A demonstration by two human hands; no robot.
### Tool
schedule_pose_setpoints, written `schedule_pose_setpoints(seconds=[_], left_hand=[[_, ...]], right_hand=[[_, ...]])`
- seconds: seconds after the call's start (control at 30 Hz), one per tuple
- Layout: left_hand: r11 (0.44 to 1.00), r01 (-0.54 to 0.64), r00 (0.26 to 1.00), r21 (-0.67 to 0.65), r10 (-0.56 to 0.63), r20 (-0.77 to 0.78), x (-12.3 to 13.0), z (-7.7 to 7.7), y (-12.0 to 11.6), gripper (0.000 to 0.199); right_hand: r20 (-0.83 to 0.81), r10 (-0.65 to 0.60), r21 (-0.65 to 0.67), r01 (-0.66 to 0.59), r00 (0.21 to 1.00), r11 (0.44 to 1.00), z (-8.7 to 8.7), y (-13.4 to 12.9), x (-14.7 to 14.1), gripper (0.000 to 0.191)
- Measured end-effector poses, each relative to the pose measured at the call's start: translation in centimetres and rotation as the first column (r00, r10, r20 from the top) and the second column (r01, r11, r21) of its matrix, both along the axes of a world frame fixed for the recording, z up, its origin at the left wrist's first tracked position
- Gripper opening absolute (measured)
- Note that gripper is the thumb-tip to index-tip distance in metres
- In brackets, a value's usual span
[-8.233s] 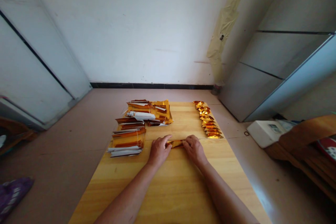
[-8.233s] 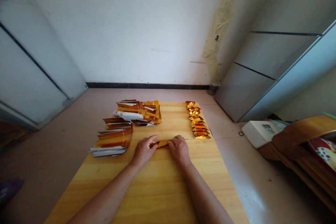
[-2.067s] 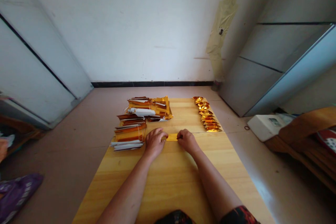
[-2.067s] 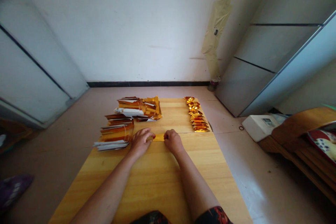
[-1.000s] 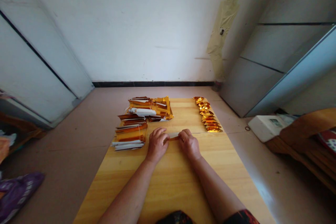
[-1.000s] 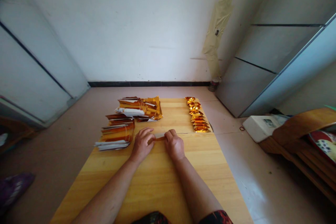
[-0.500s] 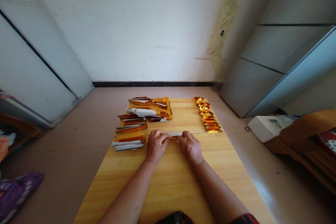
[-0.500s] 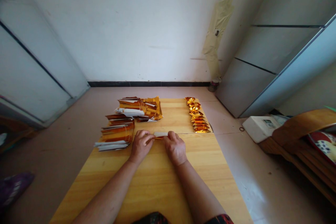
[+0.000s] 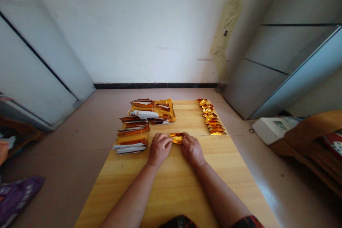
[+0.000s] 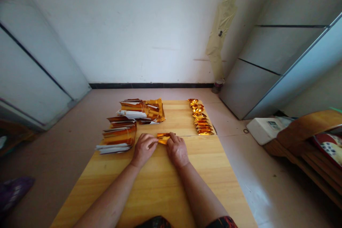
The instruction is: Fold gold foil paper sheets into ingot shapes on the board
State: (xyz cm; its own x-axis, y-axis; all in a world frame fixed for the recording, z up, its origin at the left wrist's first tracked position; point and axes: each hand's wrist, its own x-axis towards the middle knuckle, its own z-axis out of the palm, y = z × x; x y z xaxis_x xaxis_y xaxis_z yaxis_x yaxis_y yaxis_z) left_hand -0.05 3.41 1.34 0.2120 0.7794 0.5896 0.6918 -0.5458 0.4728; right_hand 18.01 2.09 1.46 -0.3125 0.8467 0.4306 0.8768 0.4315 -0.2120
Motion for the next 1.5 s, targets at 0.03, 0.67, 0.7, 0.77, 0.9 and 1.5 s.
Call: schedule_pose_setpoints(seconds=[0.03, 0.67, 0.7, 0.77, 0.9, 1.5], left_hand=[[1.0, 0.022, 1.0, 0.0, -0.022, -0.004, 0.0, 0.1, 0.0, 0.013], [0.978, 0.083, 0.989, -0.191, -0.104, -0.102, 0.2, -0.4, 0.2, 0.016], [0.977, 0.086, 0.989, -0.196, -0.107, -0.1, 0.1, -0.4, 0.1, 0.016], [0.975, 0.093, 0.989, -0.2, -0.114, -0.098, 0.0, -0.3, 0.1, 0.016], [0.974, 0.083, 0.99, -0.209, -0.104, -0.092, 0.0, -0.2, 0.1, 0.015], [0.951, -0.036, 0.998, -0.307, 0.053, 0.046, 1.2, -0.3, 0.4, 0.023]], right_hand=[[-0.005, 0.001, -0.001, -0.001, 1.0, 1.0, -0.1, 0.1, 0.0, 0.014], [-0.089, 0.009, -0.211, -0.028, 0.996, 0.977, 0.6, 0.7, 3.3, 0.016], [-0.083, 0.014, -0.221, -0.032, 0.996, 0.975, 0.7, 0.8, 3.5, 0.017], [-0.07, 0.019, -0.247, -0.036, 0.997, 0.968, 0.9, 1.0, 3.6, 0.018], [-0.027, -0.03, -0.287, 0.021, 0.999, 0.958, 1.5, 1.4, 3.4, 0.02], [0.194, -0.163, -0.309, 0.218, 0.967, 0.926, 1.6, 1.9, 1.9, 0.018]])
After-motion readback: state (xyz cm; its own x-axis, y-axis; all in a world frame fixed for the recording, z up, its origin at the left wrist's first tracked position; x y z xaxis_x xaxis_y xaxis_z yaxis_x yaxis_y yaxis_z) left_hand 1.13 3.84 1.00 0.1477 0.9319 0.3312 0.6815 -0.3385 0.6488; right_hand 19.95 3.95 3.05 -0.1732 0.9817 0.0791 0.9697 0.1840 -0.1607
